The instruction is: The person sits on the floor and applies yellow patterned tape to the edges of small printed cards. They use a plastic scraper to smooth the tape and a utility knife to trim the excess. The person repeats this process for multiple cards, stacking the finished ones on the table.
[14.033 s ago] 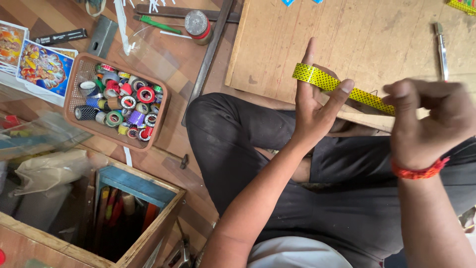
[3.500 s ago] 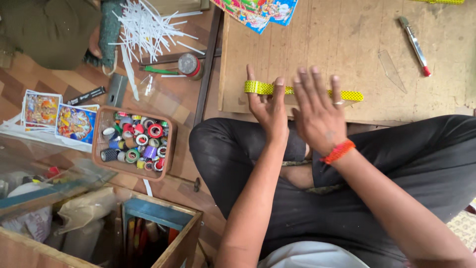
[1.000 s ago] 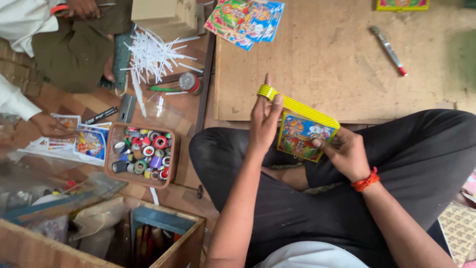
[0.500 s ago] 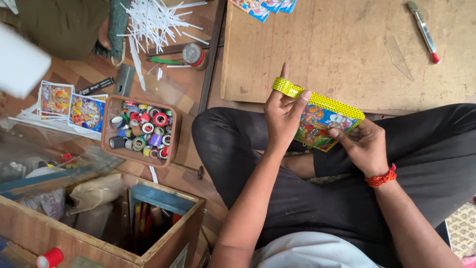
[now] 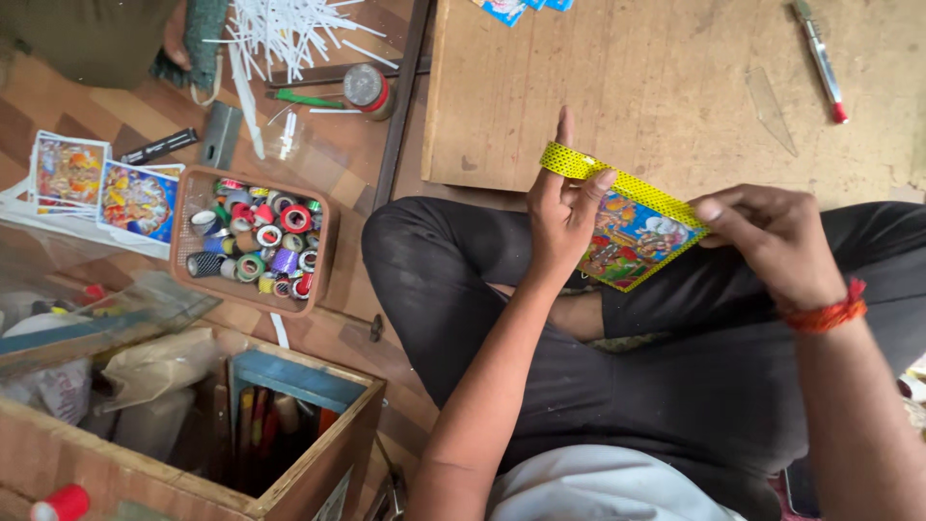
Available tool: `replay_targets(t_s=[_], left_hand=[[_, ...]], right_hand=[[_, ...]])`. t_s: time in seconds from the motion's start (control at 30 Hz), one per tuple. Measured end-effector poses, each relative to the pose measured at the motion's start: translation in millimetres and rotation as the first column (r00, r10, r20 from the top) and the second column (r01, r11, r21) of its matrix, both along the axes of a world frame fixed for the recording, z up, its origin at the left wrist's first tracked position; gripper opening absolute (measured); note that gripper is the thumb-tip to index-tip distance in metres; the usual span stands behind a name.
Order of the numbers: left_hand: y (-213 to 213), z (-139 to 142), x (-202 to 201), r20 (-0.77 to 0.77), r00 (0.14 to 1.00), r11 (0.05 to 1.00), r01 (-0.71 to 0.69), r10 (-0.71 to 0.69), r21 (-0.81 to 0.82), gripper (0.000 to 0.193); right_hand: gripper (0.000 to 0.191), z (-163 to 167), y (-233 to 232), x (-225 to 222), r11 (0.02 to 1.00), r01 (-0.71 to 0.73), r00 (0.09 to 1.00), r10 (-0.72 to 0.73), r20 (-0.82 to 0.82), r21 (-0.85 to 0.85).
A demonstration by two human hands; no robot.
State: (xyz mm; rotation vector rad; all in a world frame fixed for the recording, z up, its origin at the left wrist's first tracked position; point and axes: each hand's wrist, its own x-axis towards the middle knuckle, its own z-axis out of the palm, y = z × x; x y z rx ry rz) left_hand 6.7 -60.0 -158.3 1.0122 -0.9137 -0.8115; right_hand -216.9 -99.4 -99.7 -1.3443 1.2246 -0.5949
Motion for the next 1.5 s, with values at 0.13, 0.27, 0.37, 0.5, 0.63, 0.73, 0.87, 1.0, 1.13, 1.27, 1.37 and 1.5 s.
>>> replay_targets(t_s=[0.13,0.27,0.37,0.5,0.63,0.73,0.87,1.0,1.13,1.27,1.37,1.5], left_hand=[[-0.5,1.6,-1.9,0.156,0.986,0.998,-0.06,0.056,0.02,0.068],[-1.1,-1.5,-5.6,-0.049,0.998,0.999,-0.03,0.029,-0.012,0.073],[-0.4,-3.9,-6.6,-0.067,0.997,0.999,-0.038,0.038,0.013,0.075],[0.8,-2.2,-8.9,-0.151,0.987,0.998,-0.058,0.061,0.023,0.075],[2.7,2.3,-8.1,-0.155,0.986,0.998,-0.05,0.056,0.045,0.074],[6.1,2.3,-2.0,-0.198,0.98,0.993,-0.007,0.03,0.118,0.071],[10.3,-2.4,6.7,-0.18,0.983,1.0,0.025,-0.022,0.017,0.064],[11.3,-0.9,10.1,-0.266,0.961,0.997,0.077,-0.074,-0.001,0.074],[10.8,13.6,7.3,-0.379,0.912,0.982,0.185,-0.157,0.037,0.097],[8.4,29.3,1.8,-0.396,0.916,0.995,0.088,-0.061,0.049,0.086],[9.8,33.9,-2.2,-0.37,0.926,0.993,-0.033,0.072,0.109,0.083],[13.6,32.8,-6.4,-0.267,0.95,0.975,-0.116,0.164,0.187,0.08]], right_hand=[[0.029,9.6,-24.0,-6.0,0.981,-0.193,0.974,0.195,-0.115,0.03],[0.045,17.8,-31.1,-4.5,0.95,-0.311,0.945,0.312,-0.096,0.026],[0.055,26.3,-40.1,4.7,0.914,-0.405,0.908,0.405,-0.108,0.014],[0.062,37.4,-58.4,34.2,0.859,-0.51,0.848,0.51,-0.142,0.04],[0.051,37.3,-63.5,78.4,0.909,-0.41,0.874,0.414,-0.254,0.073],[0.037,32.9,-65.7,103.4,0.89,-0.447,0.875,0.412,-0.255,-0.095],[0.025,31.8,-57.7,91.9,0.922,-0.378,0.905,0.349,-0.244,-0.085],[0.021,27.6,-51.2,58.0,0.936,-0.342,0.922,0.352,-0.162,0.087],[0.022,12.7,-43.8,43.3,0.93,-0.367,0.929,0.368,-0.051,0.022],[0.025,9.4,-37.8,52.1,0.937,-0.348,0.936,0.349,-0.039,0.029],[0.022,25.5,-25.9,63.9,0.942,-0.332,0.941,0.327,-0.084,-0.053],[0.029,55.6,16.0,78.8,0.874,-0.287,0.898,0.104,-0.428,-0.391]])
